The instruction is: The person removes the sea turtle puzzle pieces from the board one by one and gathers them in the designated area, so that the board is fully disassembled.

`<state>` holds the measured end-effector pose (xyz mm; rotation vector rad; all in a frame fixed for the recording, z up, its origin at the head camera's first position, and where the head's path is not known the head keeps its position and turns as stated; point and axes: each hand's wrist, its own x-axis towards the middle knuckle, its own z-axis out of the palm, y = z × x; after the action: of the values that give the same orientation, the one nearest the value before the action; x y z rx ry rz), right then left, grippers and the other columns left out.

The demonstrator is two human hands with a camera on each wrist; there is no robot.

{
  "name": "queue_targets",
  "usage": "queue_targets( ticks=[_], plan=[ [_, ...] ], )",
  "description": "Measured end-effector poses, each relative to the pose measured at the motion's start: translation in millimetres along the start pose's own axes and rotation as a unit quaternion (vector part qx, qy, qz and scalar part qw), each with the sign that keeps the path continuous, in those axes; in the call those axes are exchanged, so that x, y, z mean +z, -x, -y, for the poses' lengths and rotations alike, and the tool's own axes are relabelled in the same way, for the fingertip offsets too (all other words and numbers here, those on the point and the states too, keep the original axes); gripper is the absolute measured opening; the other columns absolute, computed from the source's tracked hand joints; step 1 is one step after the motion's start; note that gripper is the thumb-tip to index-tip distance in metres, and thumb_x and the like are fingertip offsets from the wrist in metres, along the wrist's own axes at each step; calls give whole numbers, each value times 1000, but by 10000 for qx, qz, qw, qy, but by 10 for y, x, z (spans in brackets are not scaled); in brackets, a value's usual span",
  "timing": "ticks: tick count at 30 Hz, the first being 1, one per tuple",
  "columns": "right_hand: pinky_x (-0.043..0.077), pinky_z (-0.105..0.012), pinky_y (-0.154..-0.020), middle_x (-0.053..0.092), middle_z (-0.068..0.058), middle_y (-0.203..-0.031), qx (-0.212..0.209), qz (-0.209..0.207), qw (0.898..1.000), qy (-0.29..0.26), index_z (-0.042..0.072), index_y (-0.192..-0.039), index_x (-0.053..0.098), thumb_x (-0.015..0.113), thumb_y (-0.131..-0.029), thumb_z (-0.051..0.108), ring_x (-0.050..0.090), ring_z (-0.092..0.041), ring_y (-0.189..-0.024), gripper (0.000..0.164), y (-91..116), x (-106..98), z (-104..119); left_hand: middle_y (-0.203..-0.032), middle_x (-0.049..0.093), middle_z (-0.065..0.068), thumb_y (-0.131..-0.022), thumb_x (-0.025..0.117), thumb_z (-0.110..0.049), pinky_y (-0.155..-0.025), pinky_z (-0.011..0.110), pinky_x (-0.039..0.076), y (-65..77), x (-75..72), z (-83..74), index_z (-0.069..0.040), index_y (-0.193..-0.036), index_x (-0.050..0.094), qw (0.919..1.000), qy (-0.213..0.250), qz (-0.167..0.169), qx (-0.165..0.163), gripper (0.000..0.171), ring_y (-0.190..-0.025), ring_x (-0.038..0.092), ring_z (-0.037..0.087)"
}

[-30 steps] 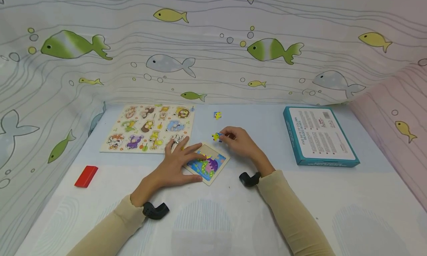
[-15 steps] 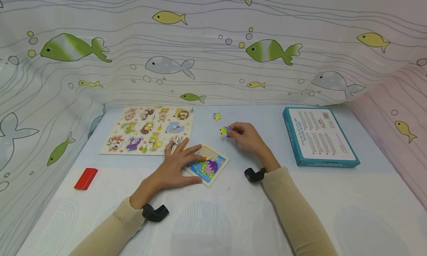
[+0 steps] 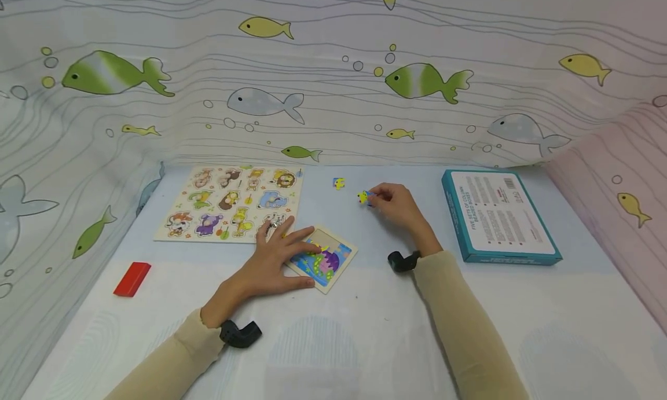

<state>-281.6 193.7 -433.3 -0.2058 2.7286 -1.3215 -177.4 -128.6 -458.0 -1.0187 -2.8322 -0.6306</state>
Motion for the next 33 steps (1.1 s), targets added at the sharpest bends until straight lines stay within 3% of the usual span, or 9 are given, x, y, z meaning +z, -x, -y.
queue_targets(
  ticks=[5, 12, 26, 33],
  plan=[
    [48, -25, -63, 69, -12, -95, -83, 101, 9995, 277, 5, -119, 71, 63, -101, 23, 56, -18, -72, 26, -171, -5, -31, -163, 40, -5, -80, 71, -69, -117, 73, -3, 12, 8, -13, -44, -135, 61, 10000, 85, -3, -2, 61, -157, 16, 42],
    [48, -26, -70, 69, -13, -103, -2, 294, 9976, 633, 4, -121, 70, 62, -102, 24, 57, -20, -80, 29, -341, -11, -27, -163, 40, -6, -81, 70, -70, -117, 73, -3, 19, 35, -18, -45, -135, 59, 10000, 28, 0, 30, 61, -158, 16, 42],
    [43, -29, -72, 66, -11, -97, -53, 396, 9942, 998, 5, -123, 71, 60, -102, 25, 54, -21, -83, 31, -490, 5, 78, -163, 40, -6, -81, 70, -70, -117, 73, -3, 21, 10, -26, -44, -135, 60, 10000, 9, -18, 34, 61, -158, 17, 41],
    [43, -30, -74, 68, -15, -106, -37, 457, 9925, 1131, 5, -126, 69, 58, -103, 27, 56, -24, -89, 34, -555, 13, 106, -163, 40, -6, -81, 70, -70, -118, 73, -3, 20, -8, -25, -45, -135, 60, 10000, -41, -28, 35, 61, -158, 17, 41]
  ],
)
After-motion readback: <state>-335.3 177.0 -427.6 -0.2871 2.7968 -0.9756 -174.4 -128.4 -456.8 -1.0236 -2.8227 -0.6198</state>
